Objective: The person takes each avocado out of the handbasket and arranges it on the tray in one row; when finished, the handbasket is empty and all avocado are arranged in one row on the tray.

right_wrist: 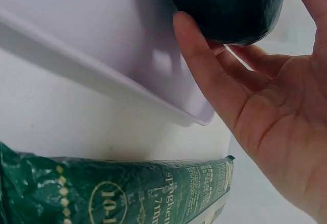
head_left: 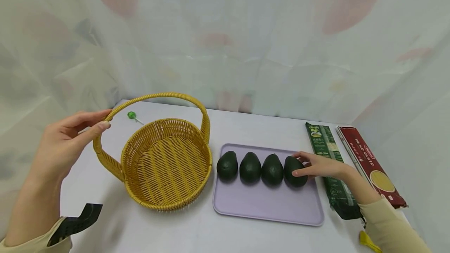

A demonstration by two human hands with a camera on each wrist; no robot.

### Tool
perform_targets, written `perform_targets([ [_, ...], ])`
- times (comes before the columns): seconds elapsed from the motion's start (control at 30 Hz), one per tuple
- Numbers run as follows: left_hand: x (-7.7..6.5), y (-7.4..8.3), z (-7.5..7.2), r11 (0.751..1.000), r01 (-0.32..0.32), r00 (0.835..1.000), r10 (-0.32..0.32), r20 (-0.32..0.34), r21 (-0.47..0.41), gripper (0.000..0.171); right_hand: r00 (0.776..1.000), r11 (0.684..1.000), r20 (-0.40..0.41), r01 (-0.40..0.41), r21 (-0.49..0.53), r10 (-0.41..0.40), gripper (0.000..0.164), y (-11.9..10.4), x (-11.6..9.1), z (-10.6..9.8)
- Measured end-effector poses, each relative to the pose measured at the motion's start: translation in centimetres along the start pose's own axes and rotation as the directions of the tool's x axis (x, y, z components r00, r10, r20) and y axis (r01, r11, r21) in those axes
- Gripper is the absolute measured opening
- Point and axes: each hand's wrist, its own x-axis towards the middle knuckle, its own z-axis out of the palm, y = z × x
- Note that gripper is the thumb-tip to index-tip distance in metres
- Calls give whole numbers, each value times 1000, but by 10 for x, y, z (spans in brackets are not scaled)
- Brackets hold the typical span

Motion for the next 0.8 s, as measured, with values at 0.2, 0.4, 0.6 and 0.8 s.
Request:
perform_targets([
  [0.2, 0, 0, 0, 1000, -1, 1000, 1, 3, -3, 25, 1000, 1000, -5, -7, -24, 7, 77, 1, 2, 2],
  [0.4, -1, 1, 0, 1000, -8, 1000, 8, 4, -23, 25, 1000, 999, -5, -19, -44, 19, 75, 1, 5, 1],
  [0.6, 0, 1, 0, 1000, 3, 1000, -3, -3, 25, 26, 1000, 999, 6, 6, -39, -6, 71, 0, 1, 0],
  [0.8, 1, 1, -1, 999, 20, 1000, -20, -2, 36, 27, 999, 999, 21, 46, -12, -46, 67, 1, -4, -1],
])
